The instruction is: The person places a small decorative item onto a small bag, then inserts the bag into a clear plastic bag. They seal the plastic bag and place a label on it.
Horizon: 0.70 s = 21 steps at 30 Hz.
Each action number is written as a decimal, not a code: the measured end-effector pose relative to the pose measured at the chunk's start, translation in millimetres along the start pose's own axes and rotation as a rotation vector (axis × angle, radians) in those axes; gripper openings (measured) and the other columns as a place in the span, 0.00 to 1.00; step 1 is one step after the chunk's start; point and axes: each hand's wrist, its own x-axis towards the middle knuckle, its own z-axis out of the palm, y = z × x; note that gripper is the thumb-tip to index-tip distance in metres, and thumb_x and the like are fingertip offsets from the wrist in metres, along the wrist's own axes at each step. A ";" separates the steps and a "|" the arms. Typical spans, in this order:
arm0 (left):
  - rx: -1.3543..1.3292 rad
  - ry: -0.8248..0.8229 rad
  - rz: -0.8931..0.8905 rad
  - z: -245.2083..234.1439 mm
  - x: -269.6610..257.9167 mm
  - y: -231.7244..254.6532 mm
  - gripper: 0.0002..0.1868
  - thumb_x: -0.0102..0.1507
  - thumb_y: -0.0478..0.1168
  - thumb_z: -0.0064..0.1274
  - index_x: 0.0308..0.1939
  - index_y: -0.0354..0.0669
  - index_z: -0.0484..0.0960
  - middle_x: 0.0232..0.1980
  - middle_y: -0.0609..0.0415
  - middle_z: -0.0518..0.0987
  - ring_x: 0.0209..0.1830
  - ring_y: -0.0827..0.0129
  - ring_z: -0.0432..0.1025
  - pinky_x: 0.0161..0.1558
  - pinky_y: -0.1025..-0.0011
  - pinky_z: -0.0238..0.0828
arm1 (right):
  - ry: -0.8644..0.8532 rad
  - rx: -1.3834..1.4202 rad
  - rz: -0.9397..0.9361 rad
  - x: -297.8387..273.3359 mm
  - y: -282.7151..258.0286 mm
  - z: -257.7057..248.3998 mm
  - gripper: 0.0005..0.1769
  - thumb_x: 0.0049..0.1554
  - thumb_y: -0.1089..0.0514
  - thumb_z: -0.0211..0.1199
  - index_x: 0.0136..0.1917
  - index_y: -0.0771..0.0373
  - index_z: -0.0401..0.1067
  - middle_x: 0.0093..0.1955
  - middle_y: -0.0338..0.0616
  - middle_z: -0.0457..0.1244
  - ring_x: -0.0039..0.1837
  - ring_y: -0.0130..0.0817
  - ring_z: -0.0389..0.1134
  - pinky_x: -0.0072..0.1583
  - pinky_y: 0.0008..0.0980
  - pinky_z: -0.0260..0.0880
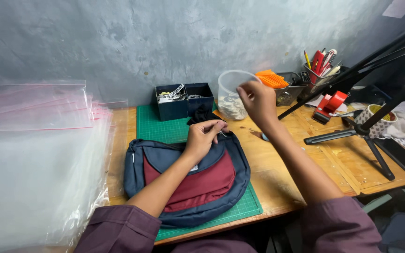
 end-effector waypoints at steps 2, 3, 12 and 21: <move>0.019 -0.023 0.000 1.8 -1.2 -1.8 0.10 0.74 0.40 0.65 0.53 0.40 0.96 0.40 0.49 0.94 0.21 0.79 0.76 0.27 0.81 0.71 | -0.120 -0.154 0.038 26.9 66.6 30.1 0.01 0.65 0.60 0.75 0.52 0.57 0.87 0.42 0.49 0.75 0.48 0.54 0.79 0.51 0.48 0.82; 0.040 -0.047 -0.001 1.8 -0.9 -2.0 0.09 0.74 0.40 0.65 0.52 0.40 0.96 0.39 0.48 0.93 0.20 0.80 0.75 0.26 0.82 0.71 | -0.240 -0.307 0.079 41.3 99.4 45.7 0.04 0.63 0.59 0.74 0.52 0.54 0.87 0.42 0.51 0.75 0.50 0.62 0.79 0.53 0.58 0.82; 0.077 -0.085 0.002 0.5 -0.5 -8.2 0.08 0.73 0.40 0.67 0.51 0.42 0.97 0.37 0.49 0.93 0.18 0.79 0.75 0.25 0.83 0.72 | -0.813 -0.645 0.546 88.8 173.0 131.7 0.22 0.52 0.60 0.78 0.59 0.68 0.85 0.60 0.65 0.75 0.67 0.68 0.77 0.65 0.73 0.77; 0.096 -0.100 -0.025 0.4 1.4 -11.7 0.09 0.72 0.41 0.67 0.51 0.42 0.97 0.36 0.49 0.93 0.19 0.80 0.75 0.24 0.82 0.72 | -0.678 -0.710 0.432 86.1 160.0 125.5 0.34 0.48 0.45 0.91 0.61 0.64 0.85 0.61 0.58 0.77 0.66 0.63 0.79 0.57 0.79 0.77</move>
